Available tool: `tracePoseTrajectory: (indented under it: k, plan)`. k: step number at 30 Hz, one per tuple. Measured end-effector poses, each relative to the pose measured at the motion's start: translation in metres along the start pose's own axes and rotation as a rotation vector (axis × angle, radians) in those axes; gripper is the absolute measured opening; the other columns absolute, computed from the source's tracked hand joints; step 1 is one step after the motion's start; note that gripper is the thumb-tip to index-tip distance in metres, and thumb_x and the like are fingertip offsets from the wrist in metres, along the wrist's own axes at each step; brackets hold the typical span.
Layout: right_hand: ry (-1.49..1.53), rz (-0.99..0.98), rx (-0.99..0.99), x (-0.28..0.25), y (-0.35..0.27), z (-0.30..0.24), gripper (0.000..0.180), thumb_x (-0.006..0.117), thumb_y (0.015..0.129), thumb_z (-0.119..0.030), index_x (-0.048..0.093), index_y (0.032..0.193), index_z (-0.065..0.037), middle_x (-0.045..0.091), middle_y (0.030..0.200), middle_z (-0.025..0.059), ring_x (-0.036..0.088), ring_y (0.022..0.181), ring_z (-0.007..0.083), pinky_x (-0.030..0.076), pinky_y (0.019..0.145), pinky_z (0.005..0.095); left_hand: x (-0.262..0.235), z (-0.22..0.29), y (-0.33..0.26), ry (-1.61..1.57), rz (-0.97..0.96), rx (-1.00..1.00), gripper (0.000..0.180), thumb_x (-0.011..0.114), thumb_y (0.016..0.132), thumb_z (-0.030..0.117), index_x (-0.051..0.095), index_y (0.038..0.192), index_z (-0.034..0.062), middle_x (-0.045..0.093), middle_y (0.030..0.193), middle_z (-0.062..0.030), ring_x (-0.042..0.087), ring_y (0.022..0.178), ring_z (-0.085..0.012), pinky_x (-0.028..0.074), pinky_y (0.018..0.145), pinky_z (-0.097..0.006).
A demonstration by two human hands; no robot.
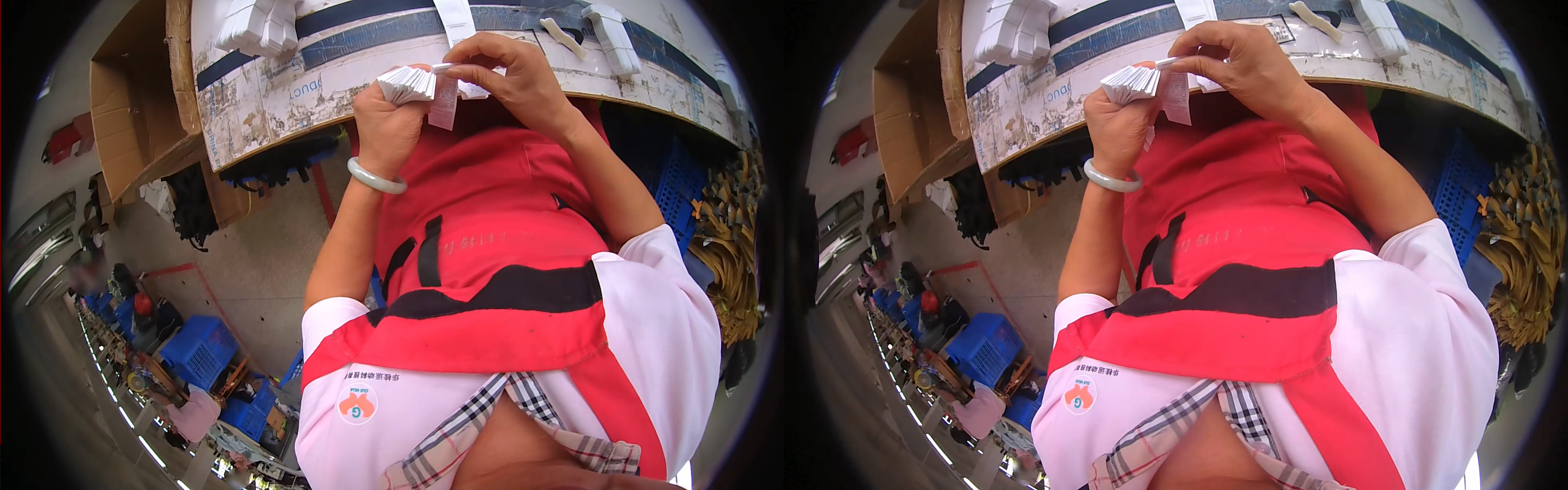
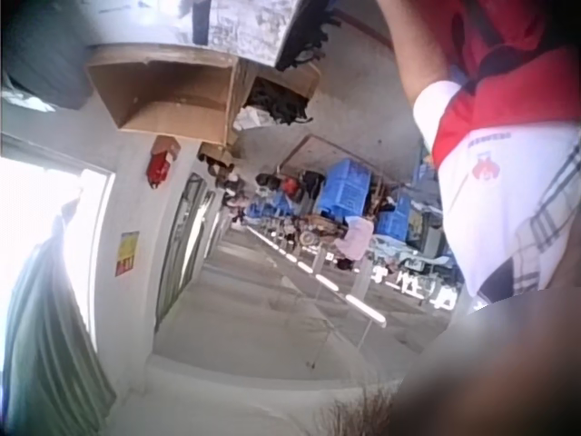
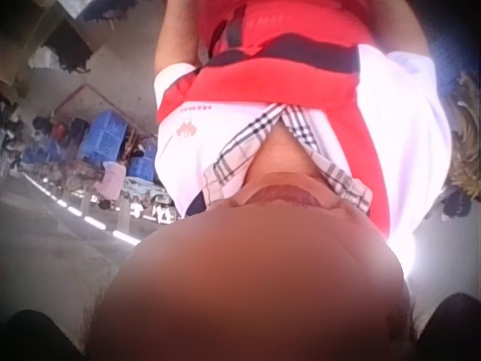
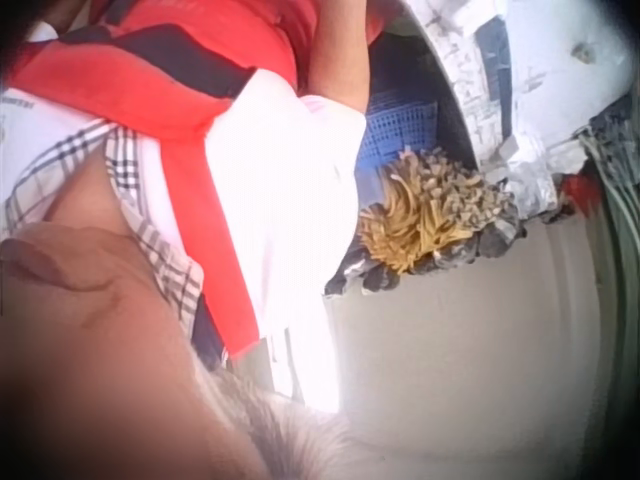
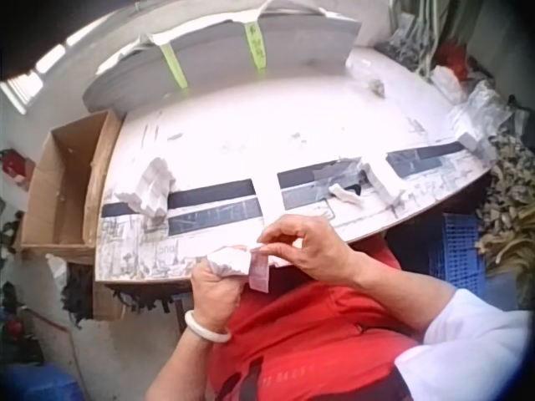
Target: Folding and organizing a stack of textile or clothing labels at a factory workstation.
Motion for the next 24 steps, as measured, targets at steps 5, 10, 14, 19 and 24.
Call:
tracePoseTrajectory:
  k: [5,10,14,19,24]
  plan:
    - [0.0,-0.06,0.096,0.003,0.0,0.001,0.015,0.067,0.09,-0.012,0.068,0.099,0.0,0.067,0.09,0.0038,0.062,0.083,0.0105,0.05,0.076,0.0238,0.004,0.004,0.001,-0.058,-0.005,0.074,0.019,0.07,0.085,0.002,0.069,0.104,-0.002,0.063,0.072,-0.0015,0.053,0.056,-0.0052,0.038,0.048,-0.018]
    - [0.049,-0.082,0.102,0.005,-0.002,0.001,0.014,0.067,0.09,-0.012,0.068,0.098,0.0,0.066,0.089,0.0023,0.06,0.081,0.009,0.049,0.074,0.0232,0.0,0.0,0.001,-0.003,-0.009,0.099,0.017,0.063,0.084,-0.005,0.069,0.099,-0.0006,0.067,0.083,-0.0016,0.06,0.074,-0.007,0.05,0.064,-0.022]
    - [0.15,-0.13,0.205,0.008,-0.004,0.01,0.012,0.066,0.091,-0.011,0.067,0.095,0.0,0.064,0.087,0.0004,0.058,0.079,0.0073,0.049,0.073,0.0223,0.005,0.0,-0.001,-0.029,-0.044,-0.012,0.012,0.067,0.087,0.003,0.069,0.097,-0.0013,0.066,0.079,-0.003,0.056,0.065,-0.0066,0.044,0.053,-0.02]
    - [0.411,-0.395,0.428,0.018,-0.009,-0.011,0.02,0.069,0.089,-0.019,0.066,0.091,0.0,0.061,0.083,-0.0018,0.053,0.071,0.0061,0.046,0.066,0.0207,0.007,-0.018,0.0,-0.344,-0.187,-0.329,0.034,0.072,0.088,0.029,0.066,0.098,-0.0024,0.068,0.078,-0.0093,0.056,0.056,-0.0094,0.04,0.046,-0.019]
    - [0.126,-0.177,0.259,0.019,0.0,0.011,0.016,0.067,0.091,-0.019,0.068,0.093,-0.004,0.062,0.086,-0.0007,0.053,0.073,0.0065,0.046,0.069,0.0206,0.022,-0.028,-0.009,-0.462,-0.307,-0.381,0.038,0.07,0.089,0.032,0.061,0.106,-0.0012,0.066,0.086,-0.0099,0.065,0.071,-0.0171,0.054,0.064,-0.026]
Point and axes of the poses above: each hand's wrist, its own y-axis towards the middle knuckle, its own x-axis out of the palm, z = x × y, the point moved 7 cm from there along y, towards the middle knuckle
